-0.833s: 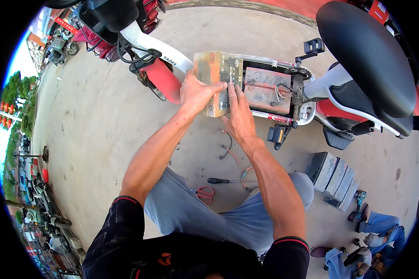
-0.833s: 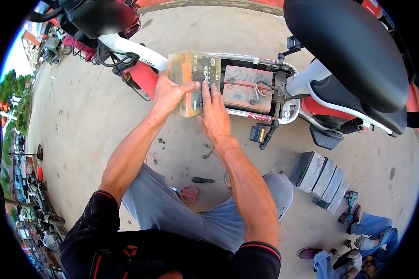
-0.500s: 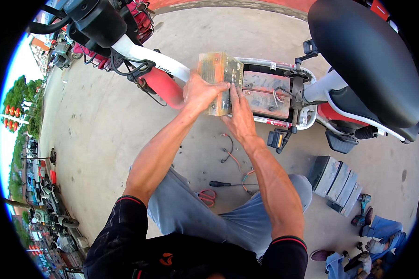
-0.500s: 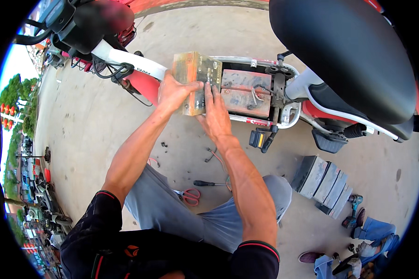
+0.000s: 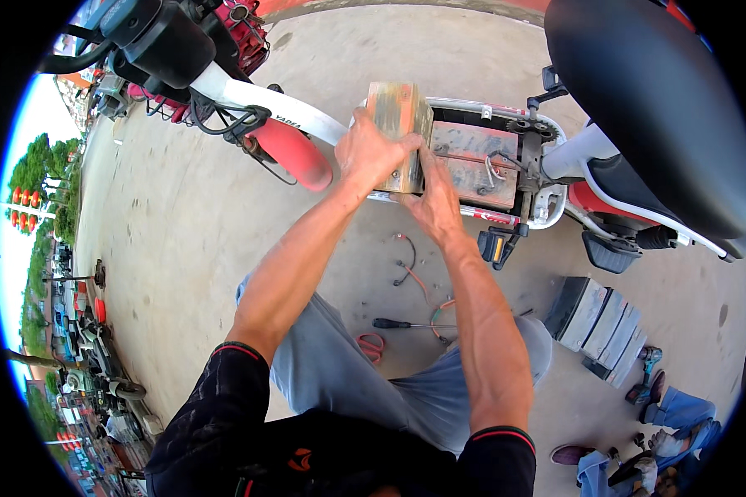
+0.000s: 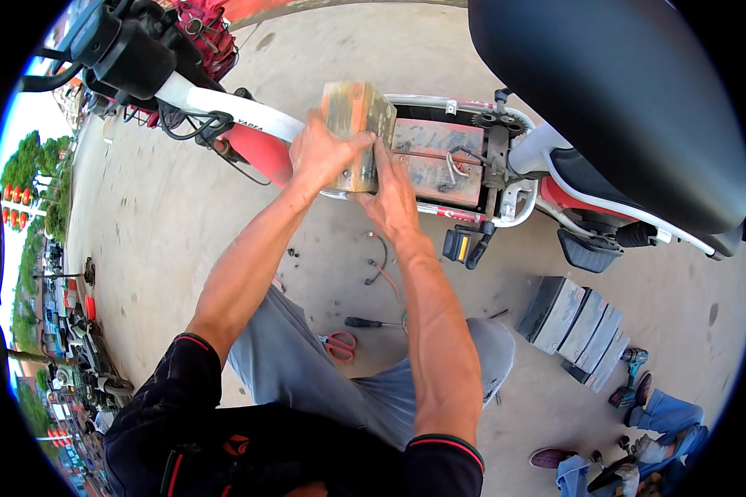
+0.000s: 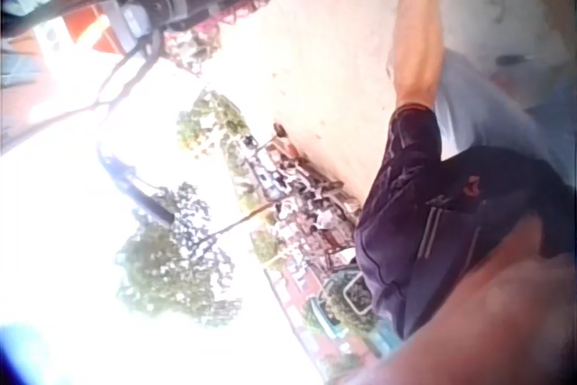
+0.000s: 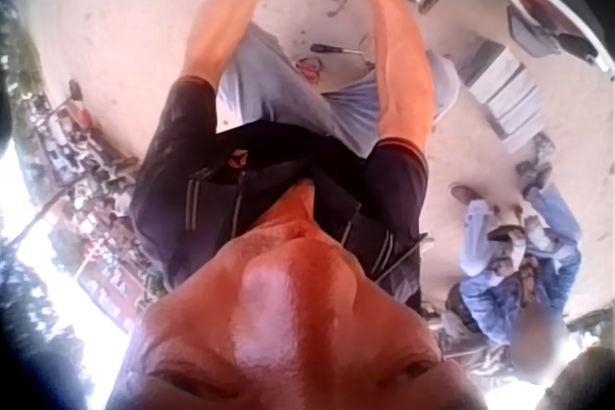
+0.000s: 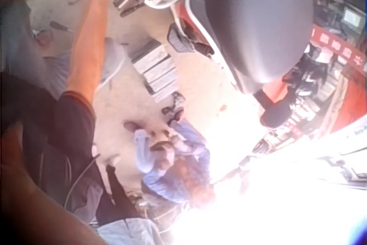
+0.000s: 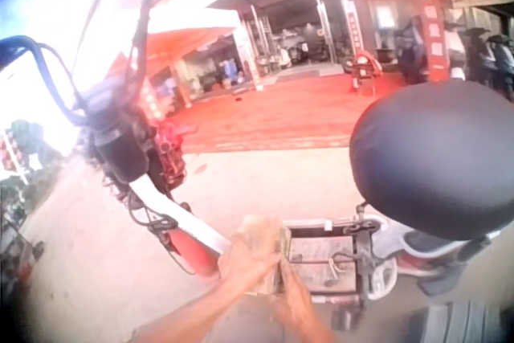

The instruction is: The person sits on the ground and installs a battery into the compartment of an electric scooter. They use a screwdriver to tighten the battery terminals and connect the wires to the battery posts.

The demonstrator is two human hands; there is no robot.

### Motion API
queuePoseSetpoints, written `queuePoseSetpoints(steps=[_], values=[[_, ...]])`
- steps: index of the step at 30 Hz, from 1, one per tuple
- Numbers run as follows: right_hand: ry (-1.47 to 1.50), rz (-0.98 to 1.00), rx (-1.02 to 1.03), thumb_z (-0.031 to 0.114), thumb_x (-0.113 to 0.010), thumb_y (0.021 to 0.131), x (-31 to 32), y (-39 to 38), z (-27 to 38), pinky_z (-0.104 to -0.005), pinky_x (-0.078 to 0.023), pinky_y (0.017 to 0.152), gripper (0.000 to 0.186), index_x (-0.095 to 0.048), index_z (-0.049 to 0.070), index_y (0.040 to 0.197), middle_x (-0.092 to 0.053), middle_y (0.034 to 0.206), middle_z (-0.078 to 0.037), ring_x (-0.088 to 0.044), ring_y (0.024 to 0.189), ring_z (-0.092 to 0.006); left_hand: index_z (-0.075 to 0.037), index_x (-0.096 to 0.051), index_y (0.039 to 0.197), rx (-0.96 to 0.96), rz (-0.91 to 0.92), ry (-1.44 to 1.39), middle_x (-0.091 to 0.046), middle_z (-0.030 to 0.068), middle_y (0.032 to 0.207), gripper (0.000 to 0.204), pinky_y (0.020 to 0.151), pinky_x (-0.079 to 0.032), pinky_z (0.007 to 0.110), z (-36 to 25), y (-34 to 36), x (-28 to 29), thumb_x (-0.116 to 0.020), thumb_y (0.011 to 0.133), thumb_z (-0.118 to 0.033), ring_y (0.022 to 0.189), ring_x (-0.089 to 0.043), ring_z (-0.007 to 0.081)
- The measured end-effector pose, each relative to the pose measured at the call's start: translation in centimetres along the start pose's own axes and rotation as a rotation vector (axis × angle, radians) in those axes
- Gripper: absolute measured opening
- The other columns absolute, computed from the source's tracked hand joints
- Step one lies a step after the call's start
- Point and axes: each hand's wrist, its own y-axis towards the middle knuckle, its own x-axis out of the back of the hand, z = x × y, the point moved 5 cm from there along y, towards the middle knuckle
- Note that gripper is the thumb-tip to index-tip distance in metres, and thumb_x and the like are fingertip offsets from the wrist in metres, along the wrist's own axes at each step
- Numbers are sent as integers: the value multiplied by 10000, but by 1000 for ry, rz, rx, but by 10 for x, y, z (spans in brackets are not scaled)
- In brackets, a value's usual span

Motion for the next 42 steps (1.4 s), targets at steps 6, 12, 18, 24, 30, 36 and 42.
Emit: queuePoseSetpoints(steps=[6,12,18,24,30,36,42], values=[[-191,-119,26,128,-938,707,-27,6,20,-485,-414,1168,1060,-399,31,1615,-530,1516,-215,-507,1368,-391,144,-571,1296,52,78,-214,-735,300,1165,965,971,-569,435,37,30,5,-895,669,-514,1074,-743,396],[-175,-160,10,51,-917,705,-35,2,17,-489,-431,1154,1027,-417,50,1602,-516,1525,-203,-491,1386,-387,138,-571,1317,13,64,-264,-727,295,1205,950,986,-565,433,52,30,-5,-894,678,-486,1122,-731,387],[-281,-145,-37,64,-916,708,-13,-8,-1,-476,-381,1175,973,-468,39,1571,-566,1526,-143,-456,1465,-336,141,-460,1448,-51,-1,-5,-694,311,1246,1103,999,-549,458,15,14,-34,-847,691,-562,1165,-698,437],[-270,-109,34,91,-929,690,-7,9,-11,-466,-347,1201,943,-517,29,1536,-487,1618,-99,-423,1501,-325,115,-499,1422,-4,77,-17,-705,288,1249,1050,991,-545,450,15,30,-44,-849,697,-560,1169,-700,411],[-219,-133,67,56,-923,678,-16,14,-30,-470,-347,1202,980,-497,49,1561,-466,1639,-90,-421,1508,-321,108,-547,1348,21,39,-46,-728,281,1200,949,999,-541,443,37,43,-66,-877,698,-500,1135,-717,402],[-249,-119,30,-2,-897,680,-19,12,-31,-473,-358,1203,967,-501,50,1561,-470,1638,-90,-415,1520,-319,107,-561,1316,-22,-16,-111,-735,270,1174,893,989,-546,432,40,45,-73,-893,697,-444,1113,-725,391],[-290,-143,22,-40,-866,697,-20,10,-26,-490,-364,1213,904,-518,17,1529,-479,1625,-114,-404,1527,-341,137,-576,1237,-40,-68,-178,-677,296,1183,879,1021,-507,495,37,42,-74,-883,656,-446,1188,-641,421]])
